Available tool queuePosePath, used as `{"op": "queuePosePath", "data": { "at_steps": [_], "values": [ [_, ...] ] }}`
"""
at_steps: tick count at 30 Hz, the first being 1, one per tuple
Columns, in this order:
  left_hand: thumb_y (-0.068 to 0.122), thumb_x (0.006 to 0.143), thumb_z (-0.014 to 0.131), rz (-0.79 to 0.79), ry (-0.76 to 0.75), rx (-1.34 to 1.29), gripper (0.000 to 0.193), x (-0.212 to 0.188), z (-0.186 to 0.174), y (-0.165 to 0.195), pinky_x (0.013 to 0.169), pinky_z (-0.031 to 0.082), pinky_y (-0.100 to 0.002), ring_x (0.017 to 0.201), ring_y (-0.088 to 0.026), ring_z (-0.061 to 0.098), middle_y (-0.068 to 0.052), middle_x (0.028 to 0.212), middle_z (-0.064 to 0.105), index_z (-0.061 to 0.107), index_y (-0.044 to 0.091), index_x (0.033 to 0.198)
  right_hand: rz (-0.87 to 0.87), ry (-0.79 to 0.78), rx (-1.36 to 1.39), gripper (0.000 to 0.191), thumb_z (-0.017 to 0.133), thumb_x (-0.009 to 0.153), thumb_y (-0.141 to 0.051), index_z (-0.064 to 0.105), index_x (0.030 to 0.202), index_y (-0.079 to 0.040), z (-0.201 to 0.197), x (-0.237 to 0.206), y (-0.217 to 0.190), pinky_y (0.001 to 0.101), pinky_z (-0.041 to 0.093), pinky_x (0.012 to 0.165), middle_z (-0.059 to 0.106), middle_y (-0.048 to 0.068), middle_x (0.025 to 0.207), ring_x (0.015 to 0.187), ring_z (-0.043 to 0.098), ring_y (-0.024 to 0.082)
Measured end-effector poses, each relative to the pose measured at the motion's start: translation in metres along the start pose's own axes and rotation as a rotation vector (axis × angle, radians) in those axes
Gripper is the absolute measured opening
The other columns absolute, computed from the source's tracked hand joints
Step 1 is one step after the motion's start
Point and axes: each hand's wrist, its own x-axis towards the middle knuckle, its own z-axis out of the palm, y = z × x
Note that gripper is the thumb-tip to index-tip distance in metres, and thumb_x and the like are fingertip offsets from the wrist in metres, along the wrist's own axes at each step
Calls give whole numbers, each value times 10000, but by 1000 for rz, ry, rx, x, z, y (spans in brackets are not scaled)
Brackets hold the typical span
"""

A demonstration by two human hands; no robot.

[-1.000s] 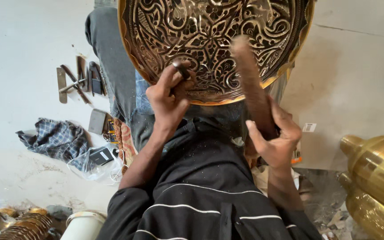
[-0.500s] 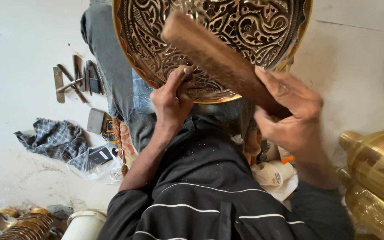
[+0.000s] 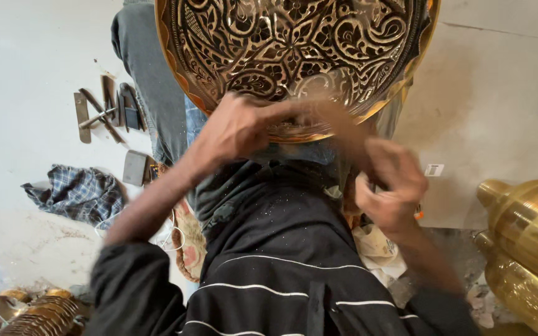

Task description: The person uses a hammer and chisel to engrave intricate patterns into a brass plate resting on their lap. They repeatedly strike the chisel to create detailed designs, occasionally rotating the plate to access different areas.

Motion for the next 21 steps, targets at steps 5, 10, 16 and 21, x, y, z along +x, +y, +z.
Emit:
{"op": "queuePosePath", "data": {
  "at_steps": [5, 10, 16, 21],
  "values": [
    [10, 774, 619, 78, -299, 83, 656, 27, -18, -13, 547, 542, -419, 576, -287, 657, -120, 737, 697, 640, 266, 1378, 169, 193, 124, 531, 725, 825, 56, 636, 1348, 45, 27, -43, 18, 277, 530, 819, 656, 122, 1044, 879, 643, 191],
    [-28, 687, 681, 186, -262, 95, 709, 28, -17, -21, 554, 552, -429, 560, -291, 663, -138, 672, 676, 684, 224, 1350, 90, 285, 34, 526, 731, 776, 24, 612, 1285, 79, 32, -49, 16, 343, 548, 837, 664, 150, 1040, 888, 659, 223],
    [22, 755, 712, 18, 27, 21, 557, -5, 4, -13, 581, 564, -419, 636, -279, 698, -104, 801, 727, 666, 178, 1289, 145, 197, 180, 484, 736, 784, -61, 715, 1267, -62, 12, 0, 0, 289, 538, 731, 694, 63, 967, 749, 685, 156],
    [-36, 677, 687, -273, 294, 18, 648, -28, 32, 6, 607, 568, -434, 655, -315, 699, -137, 774, 704, 664, 102, 1309, -72, -113, -65, 640, 681, 747, 31, 658, 1382, -44, -31, 42, -22, 363, 550, 1003, 692, 149, 1248, 1110, 704, 264]
  ]
}}
